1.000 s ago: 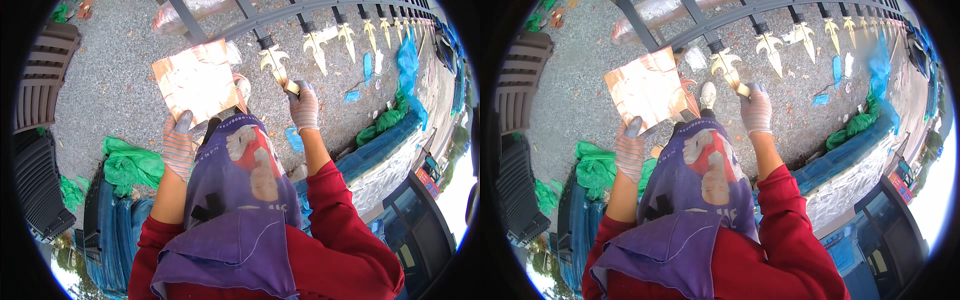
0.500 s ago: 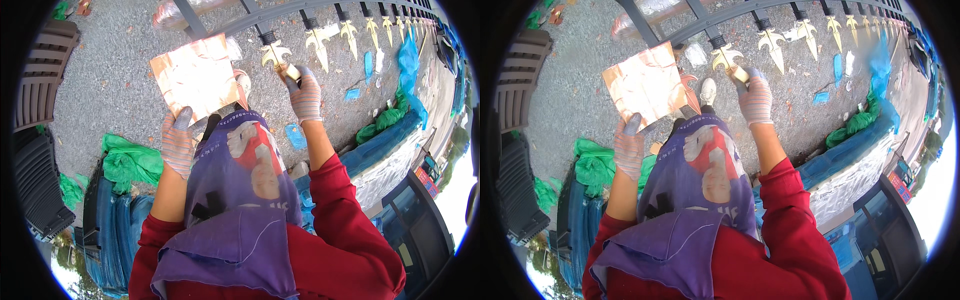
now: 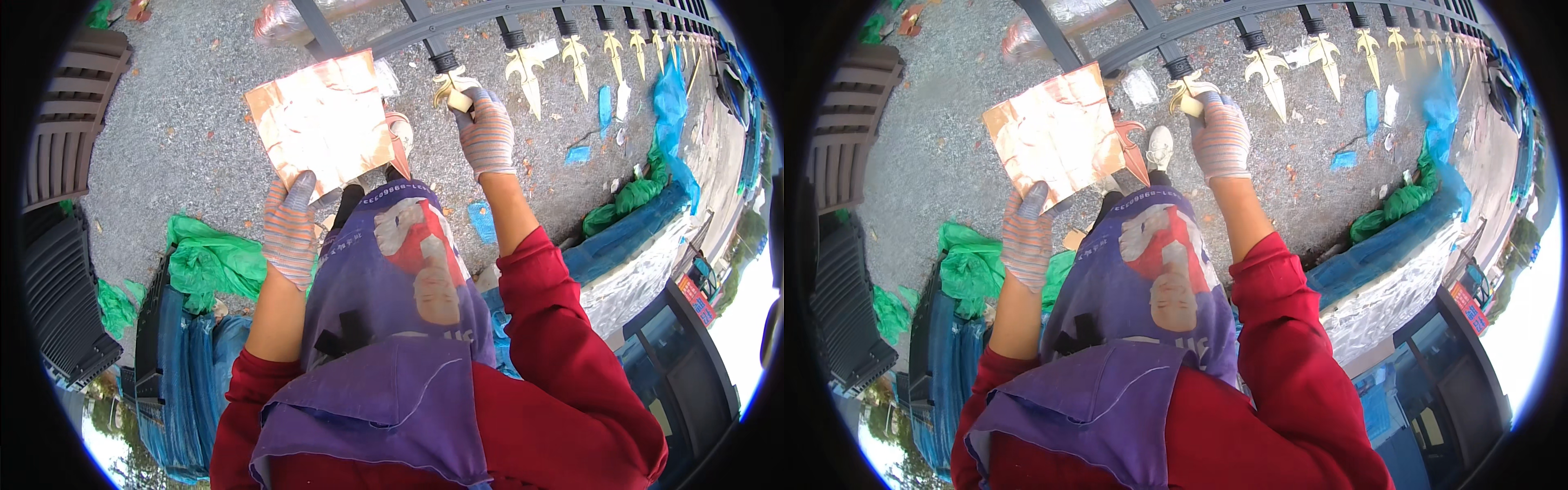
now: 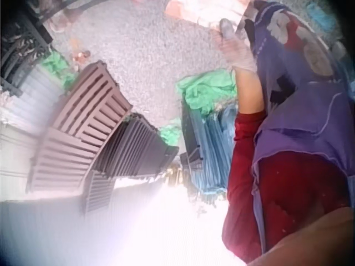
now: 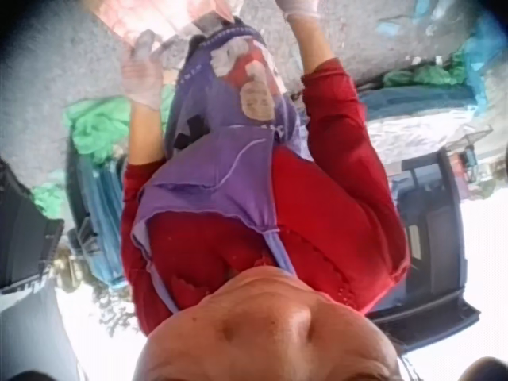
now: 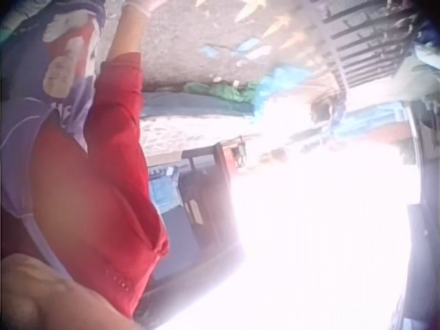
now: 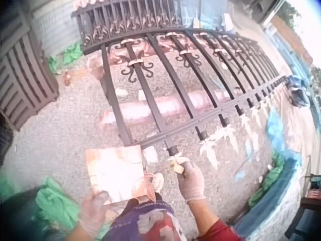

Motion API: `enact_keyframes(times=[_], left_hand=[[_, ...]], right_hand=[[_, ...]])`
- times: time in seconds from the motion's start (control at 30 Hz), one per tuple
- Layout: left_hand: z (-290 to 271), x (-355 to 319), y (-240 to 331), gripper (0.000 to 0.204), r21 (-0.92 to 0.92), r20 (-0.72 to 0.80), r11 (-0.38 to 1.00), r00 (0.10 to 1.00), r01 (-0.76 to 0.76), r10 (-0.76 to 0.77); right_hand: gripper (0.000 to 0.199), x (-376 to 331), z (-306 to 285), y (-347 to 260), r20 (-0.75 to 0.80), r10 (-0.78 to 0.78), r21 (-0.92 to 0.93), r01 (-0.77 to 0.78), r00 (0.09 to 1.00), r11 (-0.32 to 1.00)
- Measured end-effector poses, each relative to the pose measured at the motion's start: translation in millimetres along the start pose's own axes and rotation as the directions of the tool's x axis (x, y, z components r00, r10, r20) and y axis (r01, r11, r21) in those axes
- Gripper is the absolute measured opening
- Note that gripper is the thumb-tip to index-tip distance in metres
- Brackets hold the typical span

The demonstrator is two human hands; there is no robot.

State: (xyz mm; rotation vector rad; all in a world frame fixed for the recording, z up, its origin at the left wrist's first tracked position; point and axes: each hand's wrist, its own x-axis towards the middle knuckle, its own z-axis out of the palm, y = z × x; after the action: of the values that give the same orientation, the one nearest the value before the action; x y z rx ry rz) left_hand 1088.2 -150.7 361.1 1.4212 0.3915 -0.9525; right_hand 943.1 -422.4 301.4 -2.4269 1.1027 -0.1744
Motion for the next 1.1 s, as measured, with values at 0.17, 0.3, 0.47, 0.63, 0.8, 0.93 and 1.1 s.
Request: enact_keyframes(times=[0.17, 0.3, 0.47, 0.63, 0.8, 0.93, 1.1], left_hand=[[-7, 2, -7, 0.021, -0.148, 0.024, 0.988, 0.999, 0.041, -0.038], [-3, 1, 2, 0.016, -0.219, 0.079, 0.972, 0.994, 0.089, -0.073], [5, 6, 5, 0.019, -0.255, 0.096, 0.948, 0.981, 0.190, -0.171], [35, -3, 19, 0.019, -0.038, 0.025, 0.999, 0.999, 0.025, -0.024], [44, 1, 6, 0.015, 0.034, 0.108, 0.998, 0.992, 0.056, -0.059], [67, -3, -10, 0.012, 0.260, 0.138, 0.965, 0.990, -0.036, 0.000], [88, -6, -18, 0.017, 0.277, 0.179, 0.961, 0.980, 0.031, -0.083]], right_hand=[[0.024, -53, -6, 24, 0.213, 0.172, -0.130, -0.146, 0.962, 0.981], [0.024, -72, -21, 32, 0.133, 0.195, -0.060, -0.188, 0.972, 0.980], [0.023, -11, -2, 2, -0.018, -0.027, 0.046, 0.027, 0.999, 0.999], [0.022, -85, -17, 45, 0.151, 0.286, -0.038, -0.283, 0.946, 0.958], [0.026, -65, -40, 19, 0.031, 0.274, 0.474, -0.256, 0.961, 0.842], [0.027, -45, -51, -29, 0.091, 0.168, 0.677, -0.185, 0.982, 0.713], [0.026, -32, -51, -49, 0.045, 0.036, 0.646, -0.057, 0.998, 0.761]])
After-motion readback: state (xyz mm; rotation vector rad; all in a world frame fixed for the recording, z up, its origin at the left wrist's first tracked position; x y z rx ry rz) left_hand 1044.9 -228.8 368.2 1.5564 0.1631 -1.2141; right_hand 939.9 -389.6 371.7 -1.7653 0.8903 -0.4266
